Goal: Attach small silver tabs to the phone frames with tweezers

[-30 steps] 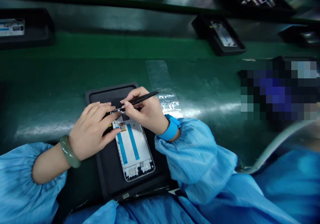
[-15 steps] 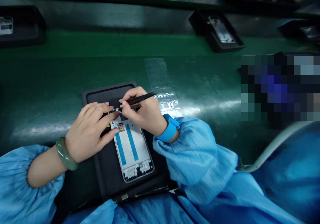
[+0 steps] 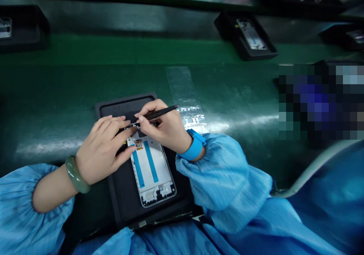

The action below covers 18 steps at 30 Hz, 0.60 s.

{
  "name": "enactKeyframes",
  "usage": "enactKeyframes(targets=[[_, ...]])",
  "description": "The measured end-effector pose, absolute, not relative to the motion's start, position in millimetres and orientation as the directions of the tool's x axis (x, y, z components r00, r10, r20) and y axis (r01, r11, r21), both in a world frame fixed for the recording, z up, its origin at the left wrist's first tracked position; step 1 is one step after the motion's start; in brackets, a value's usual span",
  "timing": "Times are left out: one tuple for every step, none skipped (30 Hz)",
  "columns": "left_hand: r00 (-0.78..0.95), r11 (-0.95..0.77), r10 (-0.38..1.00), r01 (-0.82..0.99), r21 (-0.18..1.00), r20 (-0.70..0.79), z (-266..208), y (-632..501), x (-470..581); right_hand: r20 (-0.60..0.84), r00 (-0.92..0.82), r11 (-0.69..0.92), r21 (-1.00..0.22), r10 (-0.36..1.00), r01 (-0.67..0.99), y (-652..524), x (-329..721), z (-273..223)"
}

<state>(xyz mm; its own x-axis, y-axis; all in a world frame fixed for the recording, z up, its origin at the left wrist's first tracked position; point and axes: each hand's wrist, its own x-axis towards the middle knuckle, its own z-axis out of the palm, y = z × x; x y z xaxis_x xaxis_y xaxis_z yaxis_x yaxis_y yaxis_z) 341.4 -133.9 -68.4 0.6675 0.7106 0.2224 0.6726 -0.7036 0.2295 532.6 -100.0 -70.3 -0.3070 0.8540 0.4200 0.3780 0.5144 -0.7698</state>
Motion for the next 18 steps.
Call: enactKeyframes(targets=[[0.668,-0.704,0.711,0.673,0.229,0.222,-68.4,-133.9,341.5,0.416,-0.312,0.514,-0.766,0.854,0.387,-99.8,532.2,-70.1],[0.668,-0.704,0.710,0.672,0.230,0.224,-68.3,-133.8,341.6,0.410,-0.316,0.511,-0.762,0.856,0.397,-99.7,531.9,-69.9],[0.669,-0.705,0.709,0.670,0.232,0.225,-68.4,-133.7,341.6,0.404,-0.319,0.509,-0.760,0.857,0.405,-99.6,531.7,-69.7],[0.670,-0.706,0.708,0.668,0.235,0.225,-68.4,-133.6,341.6,0.399,-0.321,0.506,-0.761,0.859,0.407,-99.6,531.5,-69.6],[0.671,-0.707,0.707,0.666,0.237,0.223,-68.5,-133.4,341.5,0.395,-0.320,0.502,-0.765,0.861,0.404,-99.7,531.5,-69.6],[0.672,-0.707,0.707,0.666,0.237,0.220,-68.7,-133.3,341.3,0.392,-0.317,0.496,-0.774,0.864,0.394,-99.8,531.6,-69.8],[0.673,-0.707,0.708,0.667,0.236,0.216,-68.8,-133.2,341.1,0.389,-0.310,0.488,-0.785,0.867,0.380,-99.9,531.7,-70.1],[0.674,-0.706,0.708,0.669,0.234,0.211,-68.8,-133.1,341.0,0.387,-0.301,0.481,-0.797,0.871,0.367,-100.0,531.9,-70.6],[0.674,-0.705,0.709,0.670,0.232,0.209,-68.9,-133.1,340.9,0.385,-0.293,0.474,-0.804,0.875,0.358,-100.1,532.2,-71.1],[0.673,-0.705,0.709,0.671,0.230,0.210,-68.8,-133.2,340.9,0.385,-0.287,0.470,-0.808,0.877,0.356,-100.2,532.4,-71.5],[0.672,-0.705,0.709,0.671,0.231,0.212,-68.8,-133.3,341.0,0.387,-0.287,0.472,-0.806,0.877,0.358,-100.3,532.7,-71.9],[0.671,-0.705,0.709,0.670,0.232,0.217,-68.7,-133.4,341.1,0.391,-0.290,0.479,-0.799,0.873,0.364,-100.3,532.9,-72.1],[0.670,-0.705,0.709,0.670,0.232,0.220,-68.5,-133.5,341.2,0.400,-0.297,0.491,-0.787,0.867,0.373,-100.4,533.0,-72.2],[0.669,-0.705,0.709,0.670,0.232,0.222,-68.4,-133.6,341.4,0.415,-0.304,0.509,-0.771,0.857,0.383,-100.4,533.2,-72.1],[0.668,-0.704,0.710,0.671,0.233,0.224,-68.4,-133.7,341.6,0.432,-0.314,0.530,-0.750,0.845,0.395,-100.5,533.2,-71.9],[0.668,-0.704,0.710,0.671,0.233,0.223,-68.3,-133.7,341.7,0.451,-0.322,0.551,-0.728,0.833,0.407,-100.7,533.3,-71.7],[0.668,-0.704,0.710,0.671,0.233,0.223,-68.4,-133.7,341.7,0.466,-0.330,0.570,-0.705,0.821,0.421,-100.9,533.3,-71.6],[0.668,-0.704,0.711,0.671,0.234,0.222,-68.4,-133.6,341.8,0.480,-0.338,0.586,-0.684,0.810,0.434,-101.2,533.2,-71.7]])
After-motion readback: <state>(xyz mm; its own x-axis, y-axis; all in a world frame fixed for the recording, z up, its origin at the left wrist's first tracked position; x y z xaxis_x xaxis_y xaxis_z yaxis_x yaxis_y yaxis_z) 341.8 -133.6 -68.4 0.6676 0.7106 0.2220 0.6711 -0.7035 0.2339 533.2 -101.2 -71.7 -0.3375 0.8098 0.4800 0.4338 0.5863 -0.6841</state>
